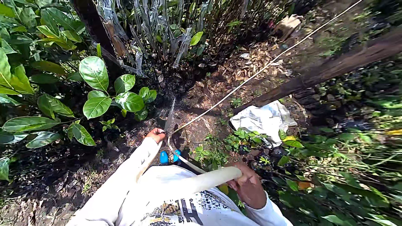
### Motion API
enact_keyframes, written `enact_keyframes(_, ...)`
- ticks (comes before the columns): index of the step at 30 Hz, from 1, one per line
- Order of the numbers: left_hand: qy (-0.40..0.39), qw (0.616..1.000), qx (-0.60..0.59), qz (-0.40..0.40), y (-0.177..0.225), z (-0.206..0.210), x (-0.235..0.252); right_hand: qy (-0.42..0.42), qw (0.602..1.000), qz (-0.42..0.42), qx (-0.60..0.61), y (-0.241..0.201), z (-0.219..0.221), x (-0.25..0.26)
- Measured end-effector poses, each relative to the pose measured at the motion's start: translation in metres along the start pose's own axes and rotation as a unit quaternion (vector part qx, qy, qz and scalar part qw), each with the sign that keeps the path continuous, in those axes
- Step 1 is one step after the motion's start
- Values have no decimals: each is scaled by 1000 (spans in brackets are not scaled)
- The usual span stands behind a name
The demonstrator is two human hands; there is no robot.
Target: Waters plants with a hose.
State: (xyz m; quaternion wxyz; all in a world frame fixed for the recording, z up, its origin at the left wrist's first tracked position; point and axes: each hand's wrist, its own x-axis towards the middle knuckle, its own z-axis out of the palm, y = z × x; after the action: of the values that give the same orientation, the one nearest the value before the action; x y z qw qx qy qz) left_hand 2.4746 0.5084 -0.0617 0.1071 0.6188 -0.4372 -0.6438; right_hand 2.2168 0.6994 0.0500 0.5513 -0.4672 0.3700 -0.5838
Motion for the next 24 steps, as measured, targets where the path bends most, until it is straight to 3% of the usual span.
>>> enact_keyframes(12, -15, 997, -65, 32, 10, -34, 19, -21, 999, -23, -22, 5, 18, 45)
enact_keyframes(17, -14, 999, 42, -17, 15, -71, 5, -23, 999, -10, -46, 4, 1, 55)
enact_keyframes(20, 35, 993, 112, -30, 13, -69, -5, -48, 997, 1, -60, -3, -14, 60)
enact_keyframes(24, 132, 986, 91, -43, 3, -38, -12, -82, 992, 5, -91, -15, -45, 62)
